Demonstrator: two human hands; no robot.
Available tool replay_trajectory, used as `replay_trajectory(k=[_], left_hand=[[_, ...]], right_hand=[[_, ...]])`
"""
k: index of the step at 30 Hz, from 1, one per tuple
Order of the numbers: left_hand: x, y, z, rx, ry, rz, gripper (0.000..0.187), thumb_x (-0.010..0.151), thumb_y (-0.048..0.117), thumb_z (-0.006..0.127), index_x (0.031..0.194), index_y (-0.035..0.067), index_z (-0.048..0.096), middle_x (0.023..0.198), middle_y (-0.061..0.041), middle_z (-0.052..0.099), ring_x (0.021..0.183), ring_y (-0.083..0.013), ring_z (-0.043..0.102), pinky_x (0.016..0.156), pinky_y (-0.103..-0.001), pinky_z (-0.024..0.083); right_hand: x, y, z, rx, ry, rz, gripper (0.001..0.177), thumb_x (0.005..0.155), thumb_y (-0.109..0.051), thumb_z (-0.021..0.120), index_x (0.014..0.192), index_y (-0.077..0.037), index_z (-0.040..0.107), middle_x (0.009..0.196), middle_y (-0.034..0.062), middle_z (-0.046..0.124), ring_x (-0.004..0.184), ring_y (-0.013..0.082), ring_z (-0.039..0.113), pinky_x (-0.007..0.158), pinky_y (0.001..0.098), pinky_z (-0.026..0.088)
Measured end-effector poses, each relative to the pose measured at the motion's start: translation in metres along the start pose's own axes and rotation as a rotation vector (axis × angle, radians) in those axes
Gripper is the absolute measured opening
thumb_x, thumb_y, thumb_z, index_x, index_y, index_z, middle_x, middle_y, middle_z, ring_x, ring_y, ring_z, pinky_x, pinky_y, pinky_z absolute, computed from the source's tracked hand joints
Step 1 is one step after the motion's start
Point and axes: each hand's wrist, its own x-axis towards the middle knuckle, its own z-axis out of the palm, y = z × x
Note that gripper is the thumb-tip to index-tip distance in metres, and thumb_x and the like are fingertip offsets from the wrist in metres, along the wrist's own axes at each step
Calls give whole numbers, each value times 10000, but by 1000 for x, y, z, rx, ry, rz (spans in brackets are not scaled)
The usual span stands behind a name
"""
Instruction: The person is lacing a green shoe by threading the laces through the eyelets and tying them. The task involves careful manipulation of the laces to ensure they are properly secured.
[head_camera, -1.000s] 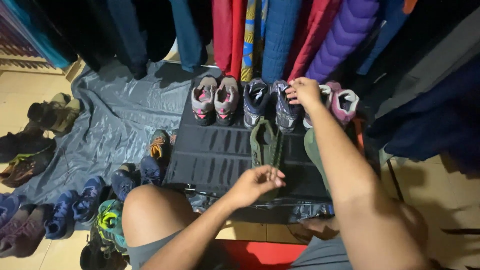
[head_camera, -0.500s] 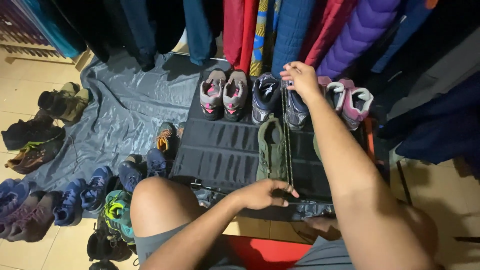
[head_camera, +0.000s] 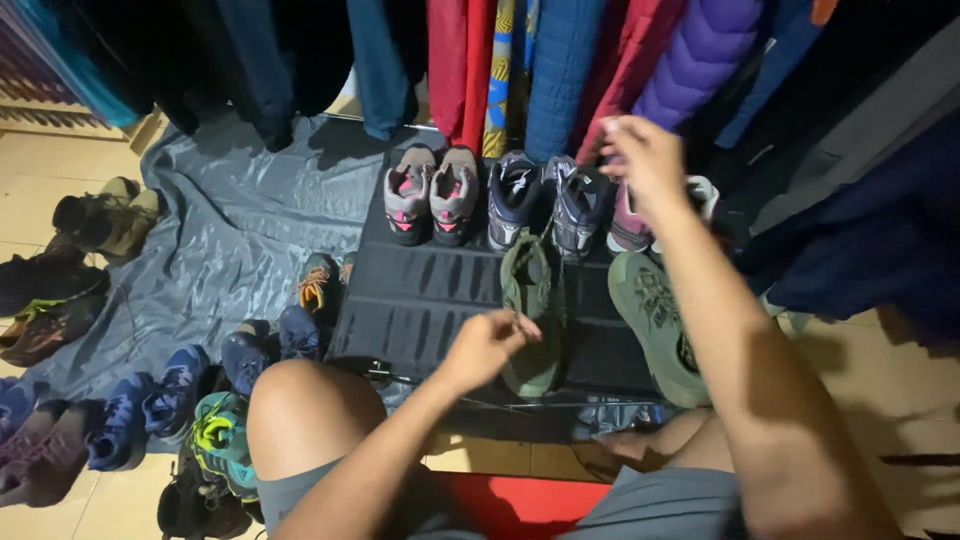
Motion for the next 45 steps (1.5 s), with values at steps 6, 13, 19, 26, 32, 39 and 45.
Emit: replay_trajectory(k=[6,13,19,26,32,39,45], left_hand=[[0,16,-41,-515,29,236,116,961,17,602,881,99,617,920,-33,703,900,-154,688,929,-313,577],[-18,69,-42,-408,-125,204,72,929,108,748,988,112,708,823,72,603,823,-50,578,787,-229,487],[-20,63,-69,40,2,-74,170,941,71,651,1025,57,798,952,-215,783,969,-363,761,914,-456,562],[-11,-54,-140,686,43,-513,259,928,252,640,1057,118,820,984,-183,796,1059,-402,731,902,-502,556],[-13,-78,-150,953,88,-730,297,861,238,668,981,16,824,921,-203,798,974,-379,768,810,-508,608],[-6,13,-53,569,-47,-17,225,909,175,668,1093,80,758,1048,-215,764,1061,-460,681,916,-568,550],[10,-60,28,757,-149,234,235,878,260,737,1070,127,766,1036,-104,730,1006,-325,723,884,-431,581]], right_hand=[[-85,-120,-71,13,107,-132,72,1047,-208,687,1081,-146,695,1188,33,731,997,108,712,771,206,668],[-175,-167,-58,-313,-142,-353,257,1009,49,586,798,-75,663,1080,79,699,1114,192,671,1014,319,535],[-201,-70,-45,6,-255,-19,125,989,5,622,1051,45,723,667,160,672,561,193,705,545,319,629],[-231,14,-66,-212,-160,496,261,987,-74,635,1181,91,693,719,217,688,527,247,684,482,312,567],[-224,-3,-50,-427,-307,494,205,943,-139,698,1086,-6,761,844,176,721,590,220,666,424,316,552],[-233,25,-17,-489,-716,357,195,943,-131,676,1050,-4,779,1089,198,695,915,358,729,657,371,674],[-248,44,-12,-769,-733,221,182,954,-214,655,1053,-145,791,1030,62,734,991,298,734,766,405,625]])
